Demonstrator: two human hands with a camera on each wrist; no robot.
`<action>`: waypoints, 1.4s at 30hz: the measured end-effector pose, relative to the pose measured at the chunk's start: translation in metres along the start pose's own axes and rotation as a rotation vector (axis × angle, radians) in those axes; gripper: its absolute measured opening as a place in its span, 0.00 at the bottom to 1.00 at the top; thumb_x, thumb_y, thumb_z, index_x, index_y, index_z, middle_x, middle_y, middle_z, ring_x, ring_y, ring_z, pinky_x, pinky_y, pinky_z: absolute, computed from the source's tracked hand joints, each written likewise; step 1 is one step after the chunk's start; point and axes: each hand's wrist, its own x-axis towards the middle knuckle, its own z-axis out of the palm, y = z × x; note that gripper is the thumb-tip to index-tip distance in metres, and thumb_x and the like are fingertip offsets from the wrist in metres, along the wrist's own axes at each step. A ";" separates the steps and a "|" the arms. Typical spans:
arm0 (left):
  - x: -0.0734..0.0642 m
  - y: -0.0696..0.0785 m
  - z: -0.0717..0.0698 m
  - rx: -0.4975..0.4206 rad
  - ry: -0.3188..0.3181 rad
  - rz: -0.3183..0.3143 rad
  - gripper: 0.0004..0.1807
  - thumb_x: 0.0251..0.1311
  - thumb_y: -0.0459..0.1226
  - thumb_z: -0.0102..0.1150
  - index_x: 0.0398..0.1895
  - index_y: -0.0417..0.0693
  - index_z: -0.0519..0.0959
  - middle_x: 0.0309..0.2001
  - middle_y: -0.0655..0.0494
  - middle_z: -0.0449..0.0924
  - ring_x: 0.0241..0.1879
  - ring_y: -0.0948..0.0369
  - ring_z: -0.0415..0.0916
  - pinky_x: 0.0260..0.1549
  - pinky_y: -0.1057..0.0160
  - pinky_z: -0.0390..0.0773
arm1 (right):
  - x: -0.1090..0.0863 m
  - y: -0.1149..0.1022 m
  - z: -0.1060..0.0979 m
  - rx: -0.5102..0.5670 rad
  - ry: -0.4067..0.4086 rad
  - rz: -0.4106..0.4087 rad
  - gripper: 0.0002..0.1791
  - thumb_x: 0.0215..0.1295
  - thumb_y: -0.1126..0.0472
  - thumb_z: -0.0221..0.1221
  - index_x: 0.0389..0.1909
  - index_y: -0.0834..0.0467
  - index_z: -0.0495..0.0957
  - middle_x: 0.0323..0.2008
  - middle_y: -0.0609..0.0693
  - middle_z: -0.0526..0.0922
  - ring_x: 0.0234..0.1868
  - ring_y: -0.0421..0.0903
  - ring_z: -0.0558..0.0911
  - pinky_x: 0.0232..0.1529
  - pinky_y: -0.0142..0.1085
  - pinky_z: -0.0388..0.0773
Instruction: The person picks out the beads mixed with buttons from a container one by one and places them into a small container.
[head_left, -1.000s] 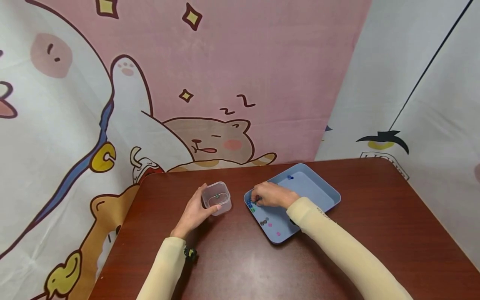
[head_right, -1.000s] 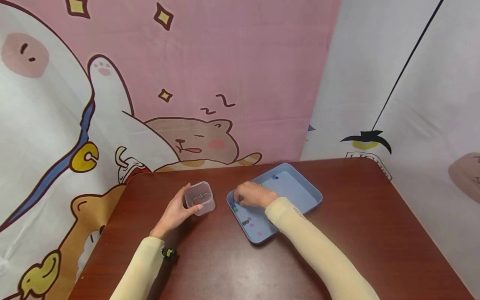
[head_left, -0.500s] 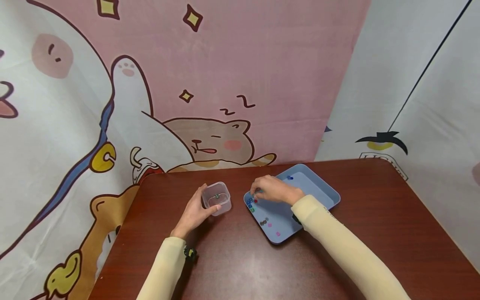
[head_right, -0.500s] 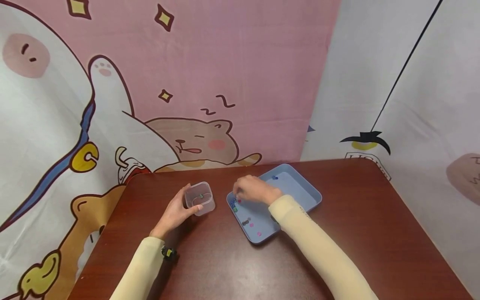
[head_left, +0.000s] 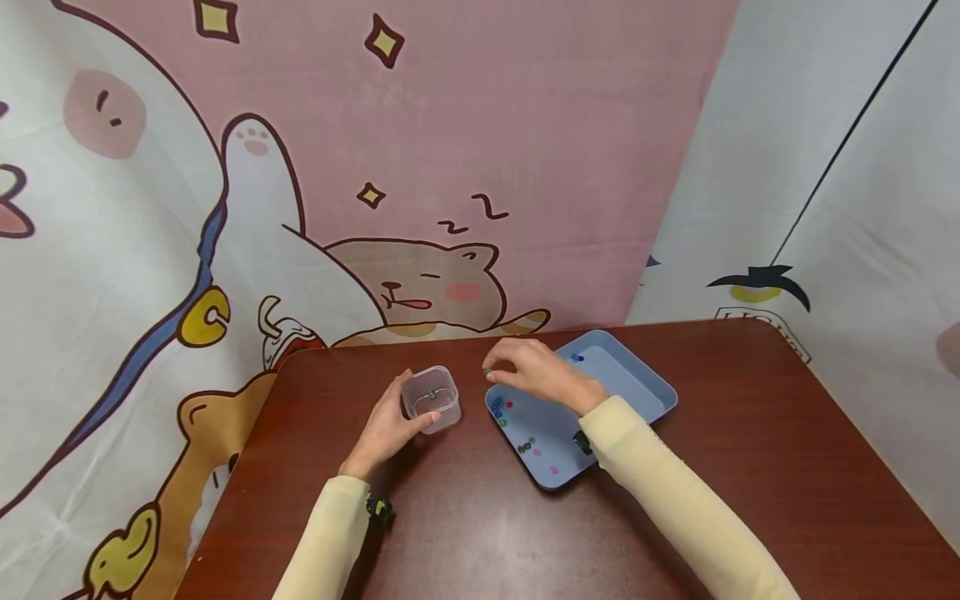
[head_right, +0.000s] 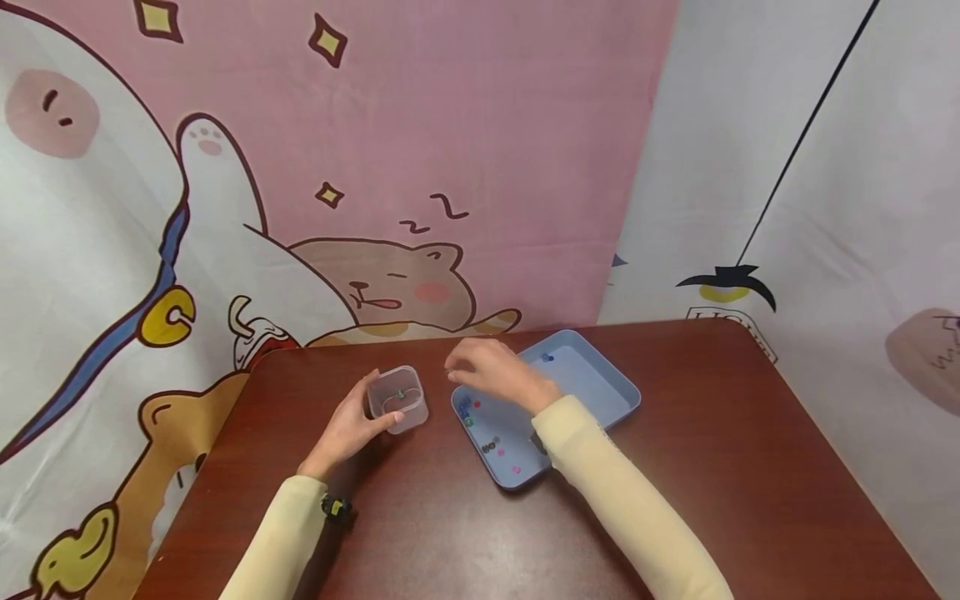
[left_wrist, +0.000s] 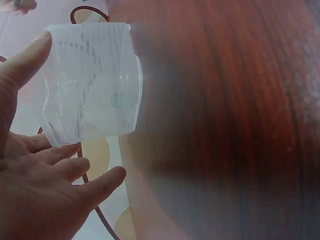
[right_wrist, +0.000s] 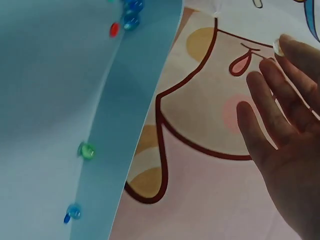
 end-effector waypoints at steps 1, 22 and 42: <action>0.000 0.000 0.000 0.000 0.000 0.002 0.55 0.54 0.53 0.73 0.78 0.45 0.53 0.78 0.42 0.54 0.78 0.44 0.51 0.72 0.39 0.56 | 0.001 -0.002 0.001 0.001 0.015 -0.003 0.07 0.68 0.55 0.64 0.44 0.50 0.85 0.44 0.42 0.84 0.48 0.40 0.82 0.52 0.40 0.80; 0.001 -0.001 0.000 -0.012 -0.006 0.008 0.55 0.55 0.54 0.72 0.78 0.43 0.53 0.77 0.41 0.55 0.77 0.43 0.53 0.71 0.38 0.58 | 0.014 -0.033 0.028 0.065 0.177 0.001 0.08 0.70 0.53 0.62 0.46 0.49 0.84 0.51 0.43 0.83 0.54 0.42 0.82 0.57 0.40 0.79; 0.001 -0.001 0.000 -0.013 -0.012 0.022 0.55 0.55 0.53 0.72 0.79 0.43 0.52 0.77 0.41 0.54 0.76 0.43 0.55 0.70 0.38 0.60 | 0.036 -0.043 0.057 0.055 0.154 0.023 0.12 0.70 0.53 0.61 0.48 0.53 0.84 0.52 0.44 0.82 0.54 0.42 0.82 0.56 0.40 0.79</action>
